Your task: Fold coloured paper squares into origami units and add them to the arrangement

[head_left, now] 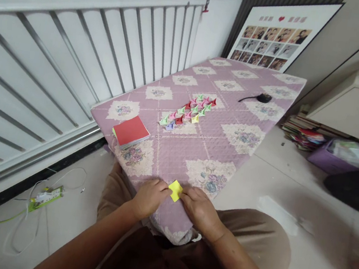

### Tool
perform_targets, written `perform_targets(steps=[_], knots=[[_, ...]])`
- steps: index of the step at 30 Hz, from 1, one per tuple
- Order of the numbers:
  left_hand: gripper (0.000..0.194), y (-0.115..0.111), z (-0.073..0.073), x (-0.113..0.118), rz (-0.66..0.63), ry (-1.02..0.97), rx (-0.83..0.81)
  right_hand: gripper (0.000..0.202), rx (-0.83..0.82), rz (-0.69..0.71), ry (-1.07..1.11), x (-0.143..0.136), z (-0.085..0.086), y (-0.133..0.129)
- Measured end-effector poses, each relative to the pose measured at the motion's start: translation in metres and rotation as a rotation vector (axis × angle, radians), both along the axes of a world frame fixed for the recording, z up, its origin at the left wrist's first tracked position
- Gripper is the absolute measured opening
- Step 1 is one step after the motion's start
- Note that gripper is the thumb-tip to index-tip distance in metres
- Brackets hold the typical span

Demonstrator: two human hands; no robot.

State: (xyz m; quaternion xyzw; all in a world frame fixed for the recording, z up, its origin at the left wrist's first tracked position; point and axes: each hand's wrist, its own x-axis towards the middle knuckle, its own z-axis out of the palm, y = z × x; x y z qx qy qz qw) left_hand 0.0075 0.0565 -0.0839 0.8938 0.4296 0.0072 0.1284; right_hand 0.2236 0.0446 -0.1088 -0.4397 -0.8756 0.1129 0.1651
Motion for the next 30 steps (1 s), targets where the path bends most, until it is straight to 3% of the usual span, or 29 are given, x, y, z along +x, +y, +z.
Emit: perform_targets(steps=[6,13,19,25,30], knots=[[0.038,-0.019,0.009,0.002,-0.013,0.046,-0.014,0.028,0.079,-0.021,-0.026,0.002,-0.002,-0.01],[0.04,-0.021,0.013,0.004,-0.035,0.105,0.006,0.023,0.034,-0.106,-0.004,-0.005,0.012,-0.013],[0.04,-0.025,0.008,0.006,0.033,0.069,-0.006,0.014,-0.04,-0.347,-0.027,-0.02,0.016,0.0],[0.027,-0.013,0.005,0.009,0.211,-0.088,-0.072,0.009,-0.077,-0.433,-0.008,-0.025,0.02,0.003],[0.02,0.01,0.006,0.018,0.414,-0.138,-0.107,0.022,-0.069,-0.492,-0.001,-0.024,0.019,0.001]])
